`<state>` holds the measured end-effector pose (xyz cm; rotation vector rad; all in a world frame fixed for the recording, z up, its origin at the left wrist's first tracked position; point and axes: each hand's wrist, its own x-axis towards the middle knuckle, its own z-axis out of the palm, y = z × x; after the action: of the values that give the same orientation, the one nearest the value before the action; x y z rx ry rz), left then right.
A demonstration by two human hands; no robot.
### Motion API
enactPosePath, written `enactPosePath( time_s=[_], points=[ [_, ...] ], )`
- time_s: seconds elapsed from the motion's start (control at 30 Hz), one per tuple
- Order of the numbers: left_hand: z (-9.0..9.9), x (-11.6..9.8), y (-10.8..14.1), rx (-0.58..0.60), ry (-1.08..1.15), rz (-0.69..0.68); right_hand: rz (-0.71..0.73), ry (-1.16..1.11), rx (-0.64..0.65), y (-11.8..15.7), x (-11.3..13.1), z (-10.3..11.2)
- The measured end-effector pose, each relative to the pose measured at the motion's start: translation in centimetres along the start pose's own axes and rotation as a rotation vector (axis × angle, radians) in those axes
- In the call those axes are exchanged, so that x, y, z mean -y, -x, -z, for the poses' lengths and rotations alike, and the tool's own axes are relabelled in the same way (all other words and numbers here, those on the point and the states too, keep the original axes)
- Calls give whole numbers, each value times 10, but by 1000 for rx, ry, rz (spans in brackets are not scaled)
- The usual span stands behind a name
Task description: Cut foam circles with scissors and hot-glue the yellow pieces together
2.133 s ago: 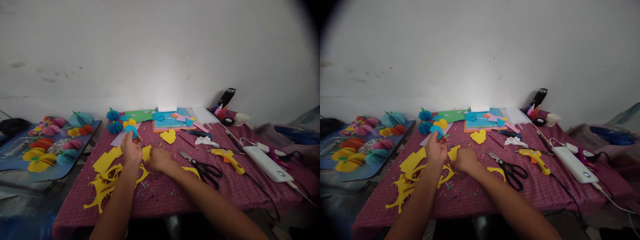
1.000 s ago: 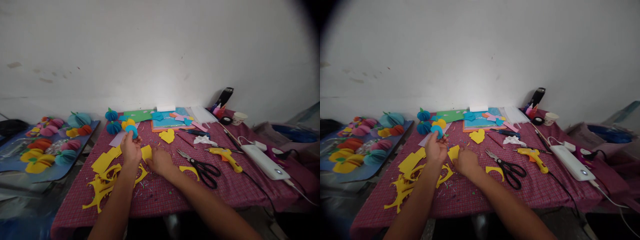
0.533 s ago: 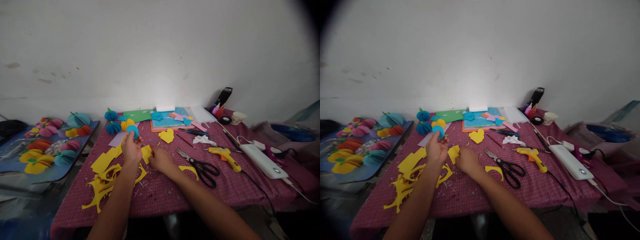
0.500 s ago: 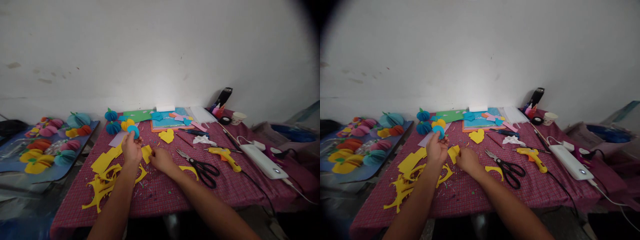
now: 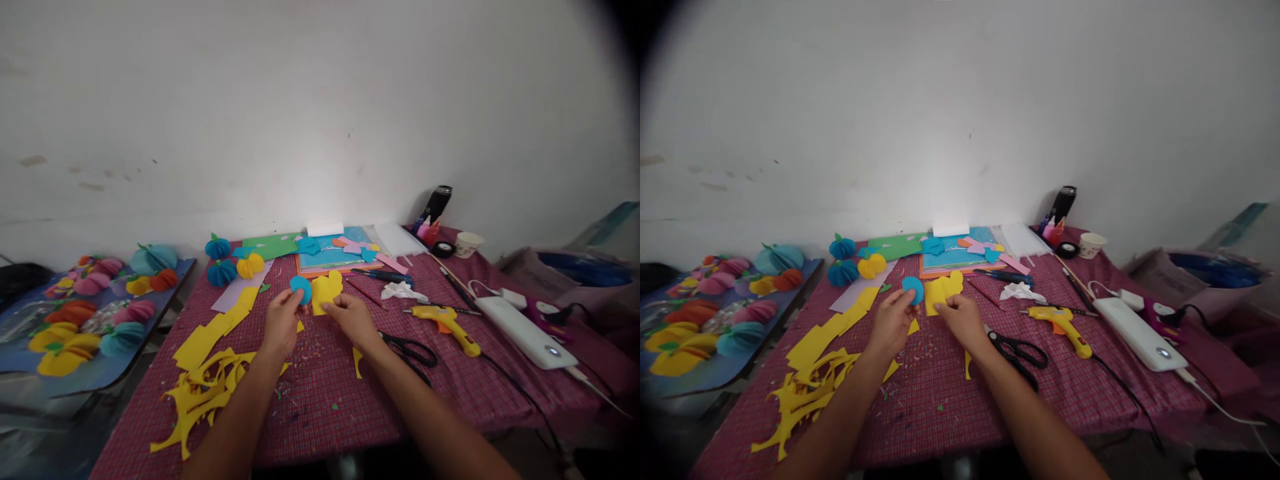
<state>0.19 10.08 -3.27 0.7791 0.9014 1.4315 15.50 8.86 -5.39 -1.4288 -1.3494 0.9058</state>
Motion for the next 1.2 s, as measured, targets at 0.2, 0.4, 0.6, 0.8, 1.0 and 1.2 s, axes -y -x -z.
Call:
enactPosePath(
  time_s=[0.2,0.4,0.6,0.8,1.0,1.2],
  points=[
    [-1,16,1,83,-204,-11,10,-113,6,1,-5,3],
    [-1,19,1,52,-300,-10,71,-167,42,2,-1,7],
    [4,23,-1,-9,-364,-37,99,-188,66,6,-2,8],
    [2,26,0,-14,-196,77,136,-170,85,5,-1,10],
    [-1,28,1,-21,-20,187,130,-184,137,3,-4,8],
    [-3,29,3,0,33,188,66,-228,184,5,-4,8]
  ],
)
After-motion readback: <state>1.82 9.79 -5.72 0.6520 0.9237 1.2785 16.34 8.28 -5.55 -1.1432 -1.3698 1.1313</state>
